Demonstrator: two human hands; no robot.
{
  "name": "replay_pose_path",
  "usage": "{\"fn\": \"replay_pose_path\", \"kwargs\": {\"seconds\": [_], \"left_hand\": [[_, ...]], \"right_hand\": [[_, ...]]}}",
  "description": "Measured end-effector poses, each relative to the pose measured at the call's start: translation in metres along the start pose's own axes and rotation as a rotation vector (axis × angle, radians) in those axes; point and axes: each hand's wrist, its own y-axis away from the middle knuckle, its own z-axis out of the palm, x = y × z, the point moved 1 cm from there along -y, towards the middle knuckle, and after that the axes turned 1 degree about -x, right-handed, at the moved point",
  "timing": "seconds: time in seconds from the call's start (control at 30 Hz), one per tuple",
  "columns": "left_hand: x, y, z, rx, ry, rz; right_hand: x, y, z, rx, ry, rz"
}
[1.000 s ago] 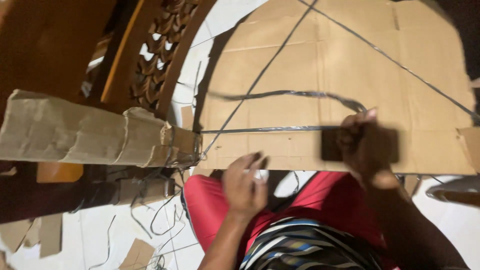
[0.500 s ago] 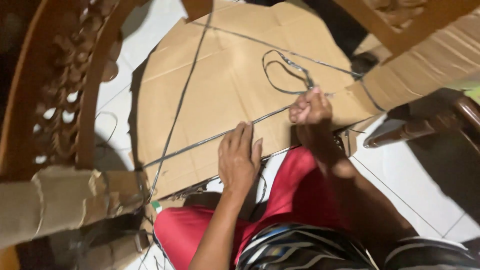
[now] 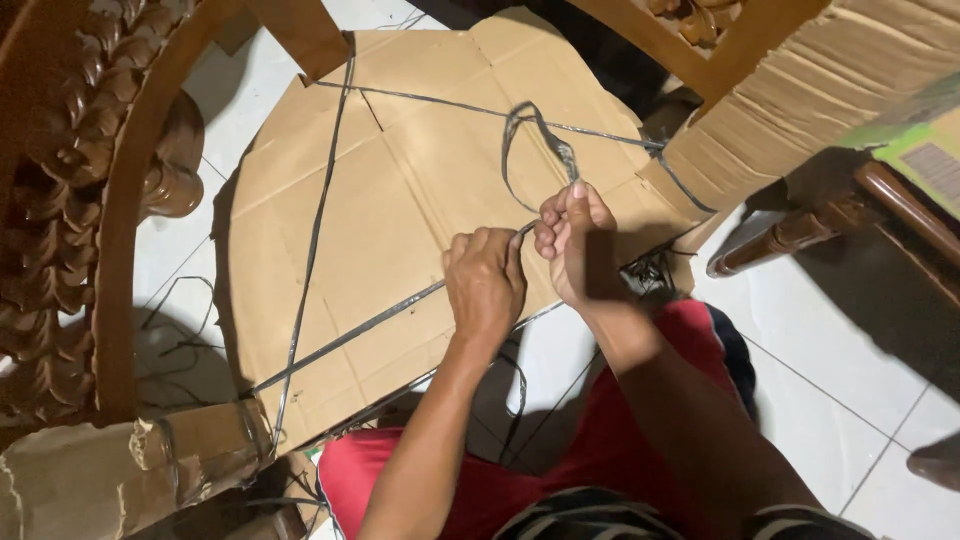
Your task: Securing cardboard padding to a wooden chair frame using plastic straps and a threading tool.
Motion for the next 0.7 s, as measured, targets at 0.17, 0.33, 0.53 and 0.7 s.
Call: {"fn": "replay_pose_path", "kwargs": {"seconds": [0.17, 0.33, 0.53, 0.7], "left_hand": [[-0.013, -0.034, 0.004, -0.102, 0.339, -0.252], [-0.008, -0.059, 0.006, 0.014, 0.435, -0.436], [-0.016, -0.079, 0.016, 0.123, 0.515, -0.549], [-0.023, -0.098, 0.031, 0.171, 0.495, -0.514]], "right_hand": [[-0.006, -0.004, -0.004, -0.017, -0.059, -0.016], [-0.004, -0.008, -0.014, -0.09, 0.155, -0.073], [-0.014, -0.064, -0.019, 0.029, 1.297, -0.677], [0.005, -0.112, -0.034, 0.166, 1.804, -0.848]]}}
